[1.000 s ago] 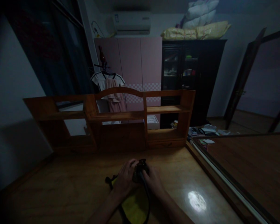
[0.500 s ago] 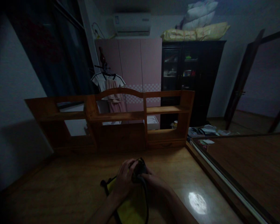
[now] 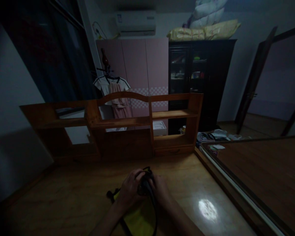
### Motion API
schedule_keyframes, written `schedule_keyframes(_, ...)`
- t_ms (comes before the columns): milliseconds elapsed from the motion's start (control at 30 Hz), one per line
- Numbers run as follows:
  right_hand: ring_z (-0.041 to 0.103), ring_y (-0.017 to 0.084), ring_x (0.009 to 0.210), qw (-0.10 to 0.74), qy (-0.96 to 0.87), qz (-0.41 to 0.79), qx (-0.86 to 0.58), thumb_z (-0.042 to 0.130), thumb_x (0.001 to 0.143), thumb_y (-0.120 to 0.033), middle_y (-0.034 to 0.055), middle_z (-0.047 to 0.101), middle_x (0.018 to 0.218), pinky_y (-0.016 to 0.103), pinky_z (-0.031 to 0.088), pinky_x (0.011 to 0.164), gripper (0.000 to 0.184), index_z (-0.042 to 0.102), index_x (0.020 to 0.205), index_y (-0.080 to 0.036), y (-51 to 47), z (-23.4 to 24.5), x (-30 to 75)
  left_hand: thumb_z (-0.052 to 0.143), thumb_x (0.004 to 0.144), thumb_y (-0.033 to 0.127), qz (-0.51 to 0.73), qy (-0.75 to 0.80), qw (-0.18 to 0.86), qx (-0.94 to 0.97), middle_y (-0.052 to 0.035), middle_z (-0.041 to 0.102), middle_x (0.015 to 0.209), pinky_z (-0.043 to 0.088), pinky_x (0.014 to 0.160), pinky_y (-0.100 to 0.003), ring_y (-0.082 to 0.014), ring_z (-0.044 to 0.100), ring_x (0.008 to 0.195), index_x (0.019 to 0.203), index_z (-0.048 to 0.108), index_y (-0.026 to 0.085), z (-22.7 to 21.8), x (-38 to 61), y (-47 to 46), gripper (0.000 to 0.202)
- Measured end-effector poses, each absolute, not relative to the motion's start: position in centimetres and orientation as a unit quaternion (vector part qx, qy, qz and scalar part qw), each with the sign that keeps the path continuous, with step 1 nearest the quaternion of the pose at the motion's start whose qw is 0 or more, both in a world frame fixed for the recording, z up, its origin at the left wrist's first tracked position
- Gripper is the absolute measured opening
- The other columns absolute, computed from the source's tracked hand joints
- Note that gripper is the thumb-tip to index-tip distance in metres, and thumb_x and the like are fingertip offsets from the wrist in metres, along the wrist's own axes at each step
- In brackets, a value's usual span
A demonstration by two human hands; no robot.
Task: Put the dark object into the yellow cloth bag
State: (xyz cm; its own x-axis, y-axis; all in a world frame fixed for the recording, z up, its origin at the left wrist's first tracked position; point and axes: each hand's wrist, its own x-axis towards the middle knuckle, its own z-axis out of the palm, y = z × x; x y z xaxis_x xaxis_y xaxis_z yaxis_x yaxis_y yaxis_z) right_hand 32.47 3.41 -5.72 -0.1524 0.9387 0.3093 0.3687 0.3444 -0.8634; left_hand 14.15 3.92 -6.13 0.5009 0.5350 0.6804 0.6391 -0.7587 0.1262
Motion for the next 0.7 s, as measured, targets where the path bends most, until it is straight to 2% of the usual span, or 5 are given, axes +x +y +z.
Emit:
schedule_keyframes(167, 0.064, 0.027, 0.1, 0.493, -0.605, 0.453, -0.43, 0.056, 0.086, -0.041, 0.0074, 0.071, 0.104, 0.038, 0.048, 0.089, 0.034, 0.066, 0.109, -0.018, 2.8, -4.6, 31.5, 0.077, 0.07, 0.033, -0.393, -0.384, 0.03, -0.835, -0.0139, 0.045, 0.131, 0.046, 0.099, -0.045, -0.03, 0.049, 0.119, 0.136, 0.034, 0.02, -6.1, 14.0, 4.1, 0.08)
schedule_keyframes(267, 0.061, 0.025, 0.108, 0.501, -0.513, 0.603, -0.35, 0.058, 0.084, -0.039, 0.0064, 0.067, 0.114, 0.037, 0.046, 0.095, 0.04, 0.058, 0.12, -0.02, 2.4, -4.2, 30.8, 0.077, 0.071, 0.031, -0.408, -0.398, 0.011, -0.822, -0.013, 0.044, 0.132, 0.045, 0.099, -0.045, -0.0294, 0.048, 0.121, 0.136, 0.033, 0.021, -6.0, 13.8, 4.2, 0.079)
schedule_keyframes(367, 0.062, 0.024, 0.106, 0.484, -0.46, 0.677, -0.309, 0.06, 0.081, -0.032, 0.0061, 0.066, 0.114, 0.037, 0.046, 0.095, 0.045, 0.055, 0.123, -0.021, 2.0, -3.8, 30.5, 0.076, 0.072, 0.033, -0.415, -0.394, -0.001, -0.82, -0.0133, 0.044, 0.132, 0.045, 0.099, -0.044, -0.029, 0.048, 0.121, 0.136, 0.035, 0.021, -5.9, 13.7, 4.3, 0.077)
schedule_keyframes(533, 0.061, 0.024, 0.105, 0.463, -0.437, 0.714, -0.291, 0.067, 0.07, -0.02, 0.0046, 0.066, 0.112, 0.037, 0.045, 0.094, 0.055, 0.055, 0.124, -0.02, 1.6, -3.2, 30.9, 0.075, 0.074, 0.035, -0.407, -0.374, 0.009, -0.833, -0.0148, 0.043, 0.132, 0.044, 0.099, -0.045, -0.0295, 0.047, 0.121, 0.137, 0.033, 0.021, -6.0, 13.6, 4.4, 0.077)
schedule_keyframes(700, 0.06, 0.027, 0.105, 0.469, -0.472, 0.665, -0.339, 0.073, 0.069, -0.025, 0.0044, 0.068, 0.105, 0.04, 0.044, 0.094, 0.047, 0.061, 0.114, -0.019, 2.0, -4.1, 31.4, 0.076, 0.073, 0.032, -0.386, -0.348, 0.046, -0.853, -0.0157, 0.042, 0.132, 0.045, 0.098, -0.047, -0.0308, 0.046, 0.121, 0.138, 0.032, 0.02, -6.3, 13.5, 4.4, 0.079)
